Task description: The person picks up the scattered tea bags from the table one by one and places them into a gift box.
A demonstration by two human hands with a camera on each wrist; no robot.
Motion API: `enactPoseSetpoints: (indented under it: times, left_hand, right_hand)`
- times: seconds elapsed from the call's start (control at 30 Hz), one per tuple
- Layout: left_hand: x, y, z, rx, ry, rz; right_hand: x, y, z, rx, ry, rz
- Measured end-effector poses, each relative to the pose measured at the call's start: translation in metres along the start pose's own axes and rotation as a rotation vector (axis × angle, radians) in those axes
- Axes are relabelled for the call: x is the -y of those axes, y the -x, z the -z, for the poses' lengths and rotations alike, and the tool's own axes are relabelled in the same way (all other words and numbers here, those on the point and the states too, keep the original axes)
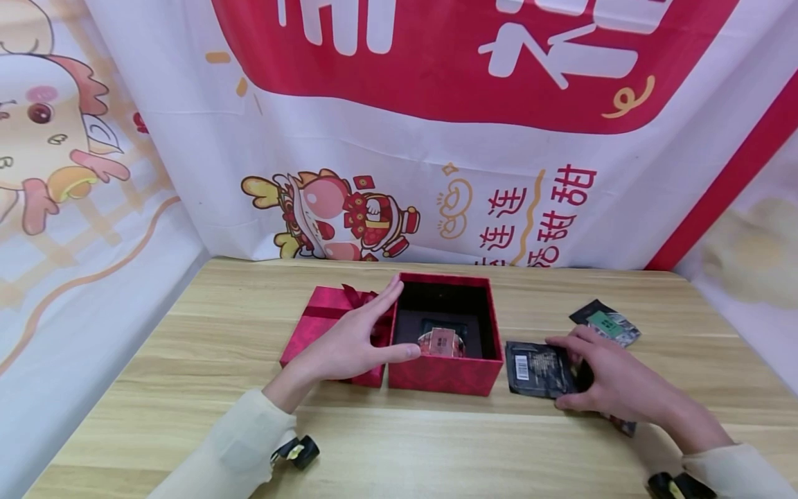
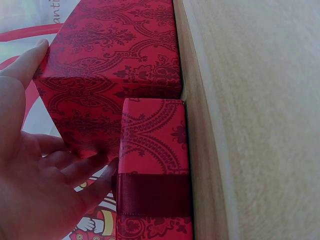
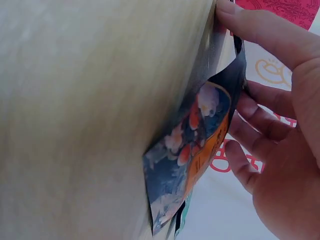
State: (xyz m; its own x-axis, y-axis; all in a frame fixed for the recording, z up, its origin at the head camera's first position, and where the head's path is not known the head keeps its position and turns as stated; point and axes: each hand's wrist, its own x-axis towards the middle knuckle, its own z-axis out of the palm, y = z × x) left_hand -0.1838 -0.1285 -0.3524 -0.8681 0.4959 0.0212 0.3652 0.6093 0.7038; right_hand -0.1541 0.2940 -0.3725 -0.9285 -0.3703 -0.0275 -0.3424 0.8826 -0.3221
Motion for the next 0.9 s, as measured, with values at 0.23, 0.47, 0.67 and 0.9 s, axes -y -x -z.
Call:
enactPoseSetpoints:
  times: [0.23, 0.47, 0.67, 0.9]
  left_hand:
    - [0.001, 0.0, 0.0, -0.002, -0.004, -0.005]
    - [0.001, 0.0, 0.0, -0.003, -0.006, -0.008]
    - [0.001, 0.0, 0.0, -0.004, -0.008, -0.007]
    - [0.001, 0.0, 0.0, -0.006, -0.007, -0.009]
  right_hand:
    - [0.0, 0.002, 0.004, -0.061, 0.015, 0.025]
    - [-0.001, 0.003, 0.014, -0.186, -0.004, 0.128]
    - [0.0, 0.001, 0.019, -0.264, -0.024, 0.183]
    - [0.002, 0.0, 0.02, -0.211, -0.105, 0.134]
